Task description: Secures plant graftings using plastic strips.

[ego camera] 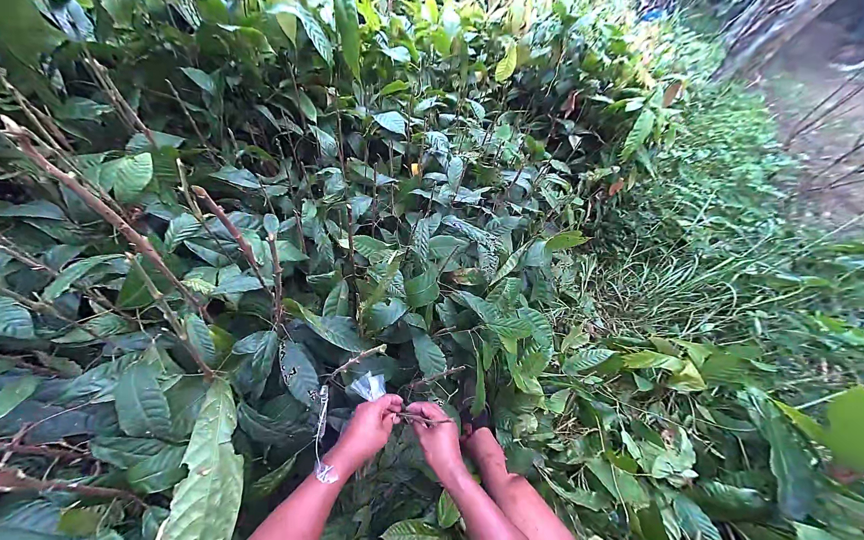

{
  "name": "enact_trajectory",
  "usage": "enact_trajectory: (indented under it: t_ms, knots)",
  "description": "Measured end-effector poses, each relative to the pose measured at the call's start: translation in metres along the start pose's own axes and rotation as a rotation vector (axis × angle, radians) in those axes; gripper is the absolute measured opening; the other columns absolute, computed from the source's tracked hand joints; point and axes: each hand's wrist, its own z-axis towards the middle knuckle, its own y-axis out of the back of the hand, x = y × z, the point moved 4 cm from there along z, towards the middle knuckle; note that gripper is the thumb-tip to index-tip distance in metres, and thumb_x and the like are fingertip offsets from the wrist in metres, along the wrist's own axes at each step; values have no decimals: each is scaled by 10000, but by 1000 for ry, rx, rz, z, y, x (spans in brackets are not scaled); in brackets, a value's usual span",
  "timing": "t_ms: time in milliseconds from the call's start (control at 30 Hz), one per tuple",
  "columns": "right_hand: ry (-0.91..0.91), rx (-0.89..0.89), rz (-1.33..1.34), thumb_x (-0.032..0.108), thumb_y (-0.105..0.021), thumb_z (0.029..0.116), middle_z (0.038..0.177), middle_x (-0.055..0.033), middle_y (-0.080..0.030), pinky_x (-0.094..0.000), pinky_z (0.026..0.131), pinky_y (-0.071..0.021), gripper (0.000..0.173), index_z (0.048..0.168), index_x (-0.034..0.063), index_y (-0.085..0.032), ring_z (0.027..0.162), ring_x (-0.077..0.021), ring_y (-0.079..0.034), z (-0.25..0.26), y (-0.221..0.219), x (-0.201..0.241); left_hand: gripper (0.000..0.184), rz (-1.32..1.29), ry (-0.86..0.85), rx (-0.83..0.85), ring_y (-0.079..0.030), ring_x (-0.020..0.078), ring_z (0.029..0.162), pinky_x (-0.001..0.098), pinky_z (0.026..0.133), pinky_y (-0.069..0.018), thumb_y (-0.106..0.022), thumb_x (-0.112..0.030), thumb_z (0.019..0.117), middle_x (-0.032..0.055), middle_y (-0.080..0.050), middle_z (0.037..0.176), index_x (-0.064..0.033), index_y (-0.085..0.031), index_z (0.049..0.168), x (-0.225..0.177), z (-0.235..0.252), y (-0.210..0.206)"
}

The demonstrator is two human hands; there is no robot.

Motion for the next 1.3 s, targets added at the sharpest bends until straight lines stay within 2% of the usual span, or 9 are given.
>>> enact_trajectory:
  t_ms: [133,300,533,700,767,967,1067,1167,1300]
  knots:
    - [137,27,-20,35,-691,925,1065,-126,-737,-360,1002,-539,166,1054,49,-794,1052,-199,-688,5,1,-6,340,-243,132,61,-738,191,965,366,911,-603,-417,-111,1098,139,-704,1173,-4,-551,1393,1,8,5]
    - [136,112,3,27,-701,912,1045,-116,-737,-346,984,-539,159,1047,36,-785,1033,-178,-682,9,1,-3,253,-89,18,89,-735,185,922,377,914,-587,-690,-177,986,123,-742,1062,-3,-676,1170,2,7,12]
    - [-468,140,337,36,-648,989,971,-152,-696,-347,720,-606,233,1195,-59,-593,752,-192,-699,-13,-14,-1,323,312,-117,43,-673,365,1141,528,1046,-489,-457,-208,1089,211,-705,1179,-60,-670,1282,-4,-6,6]
    - [-185,280,-263,134,-574,1024,1115,-177,-733,-456,953,-570,332,1323,14,-655,1001,-281,-724,-89,-12,57,318,331,-40,97,-666,362,1152,534,1042,-487,-467,-217,1082,207,-709,1160,-67,-681,1265,-10,-6,-2]
    - [-25,409,-407,130,-588,1001,1005,-178,-750,-525,874,-579,414,1411,94,-632,898,-325,-734,-113,-12,85,313,330,-71,165,-667,360,1154,532,1050,-480,-482,-207,1079,205,-715,1157,-53,-690,1255,-7,-6,-6]
    - [-207,530,222,77,-508,1008,1233,-104,-686,-318,620,-542,410,1416,38,-514,860,-162,-689,-27,43,85,320,270,-76,260,-633,423,1180,607,1046,-462,-545,-214,1040,259,-672,1212,15,-670,1225,3,-29,-14]
    - [-128,447,-287,86,-451,1035,1436,-79,-611,-391,790,-579,493,1525,124,-425,1094,-181,-686,-4,64,48,271,315,-139,268,-655,385,1168,567,1066,-462,-535,-132,1040,217,-707,1185,-18,-708,1215,10,-31,-9]
    - [-160,420,-890,260,-561,1016,1236,-176,-701,-639,998,-481,428,1444,235,-568,1186,-397,-649,-22,51,15,212,199,-98,172,-697,306,1062,518,1005,-506,-607,-147,999,164,-741,1068,-28,-738,1116,13,-31,4]
    - [-114,523,-904,227,-534,1044,1109,-199,-733,-620,897,-553,316,1323,125,-641,1049,-415,-708,-87,12,47,191,99,71,82,-707,258,991,502,942,-531,-666,-202,954,119,-749,1004,-69,-766,1048,9,-27,10]
